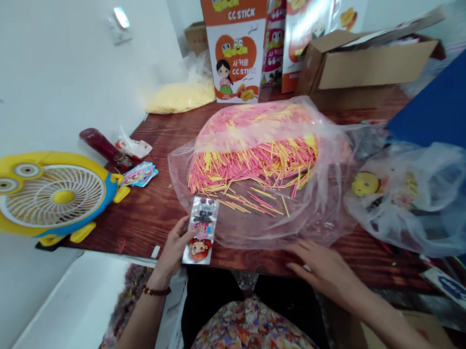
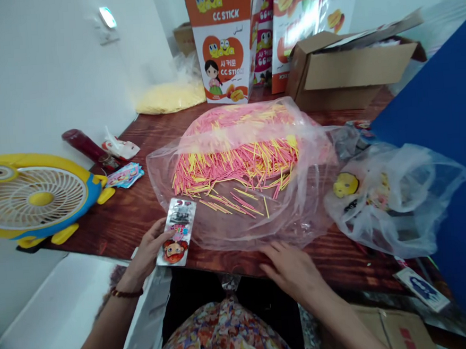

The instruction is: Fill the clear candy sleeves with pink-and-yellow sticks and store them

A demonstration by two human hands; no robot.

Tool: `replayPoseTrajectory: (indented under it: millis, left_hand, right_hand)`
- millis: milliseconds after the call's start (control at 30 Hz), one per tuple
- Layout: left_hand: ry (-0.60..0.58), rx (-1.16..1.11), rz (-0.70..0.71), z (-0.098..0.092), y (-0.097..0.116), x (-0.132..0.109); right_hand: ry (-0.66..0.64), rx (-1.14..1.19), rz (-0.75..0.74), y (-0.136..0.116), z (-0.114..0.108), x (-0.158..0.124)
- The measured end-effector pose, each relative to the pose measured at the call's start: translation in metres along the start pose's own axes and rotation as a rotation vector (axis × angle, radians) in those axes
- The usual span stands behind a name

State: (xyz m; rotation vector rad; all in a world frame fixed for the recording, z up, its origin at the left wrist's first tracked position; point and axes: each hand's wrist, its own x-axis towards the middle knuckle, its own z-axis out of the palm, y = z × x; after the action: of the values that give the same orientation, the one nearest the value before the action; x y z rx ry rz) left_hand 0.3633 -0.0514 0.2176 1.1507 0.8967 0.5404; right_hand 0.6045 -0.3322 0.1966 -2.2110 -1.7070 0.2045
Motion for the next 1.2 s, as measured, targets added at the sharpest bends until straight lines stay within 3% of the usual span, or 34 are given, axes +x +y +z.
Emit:
replayPoseTrajectory:
  millis: [100, 167, 267, 400, 600, 700, 767, 867, 967, 1033, 1100, 1200]
  left_hand:
    - [0.024, -0.039, 0.041, 0.014, 0.002, 0.020]
    - [0.052, -0.076, 0.060, 0.021, 0.002, 0.033]
    - [0.084, -0.115, 0.056, 0.026, 0.000, 0.047]
    - [0.177, -0.136, 0.057, 0.033, 0.007, 0.058]
    - [0.212, -0.123, 0.145, 0.040, 0.051, 0.069]
    - [0.193, -0.076, 0.161, 0.045, 0.067, 0.074]
    - [0.193, -0.054, 0.173, 0.050, 0.075, 0.077]
    - [0.211, -0.025, 0.215, 0.055, 0.089, 0.079]
    - [0.228, -0.007, 0.265, 0.054, 0.100, 0.076]
    - [0.243, 0.000, 0.257, 0.046, 0.099, 0.070]
    - [0.251, 0.008, 0.192, 0.034, 0.088, 0.063]
    - [0.211, 0.034, 0.065, 0.017, 0.054, 0.052]
  right_hand:
    - [-0.056, -0.176, -0.079, -0.030, 0.005, 0.067]
    - [-0.073, -0.268, -0.072, -0.032, 0.012, 0.089]
    - [-0.113, -0.317, -0.093, -0.017, 0.018, 0.094]
    - [-0.162, -0.233, -0.062, 0.001, 0.007, 0.095]
    - [-0.069, -0.172, -0.153, -0.008, 0.008, 0.095]
    - [-0.060, -0.300, -0.047, 0.003, 0.005, 0.102]
    - [-0.064, -0.332, 0.046, 0.016, -0.015, 0.119]
    - [0.020, -0.348, 0.119, 0.028, -0.068, 0.157]
    - [0.105, -0.354, 0.108, 0.022, -0.113, 0.188]
    - [0.102, -0.324, 0.095, 0.014, -0.122, 0.190]
    - [0.018, -0.280, 0.021, 0.009, -0.112, 0.177]
    - [-0.099, -0.236, -0.149, 0.013, -0.071, 0.139]
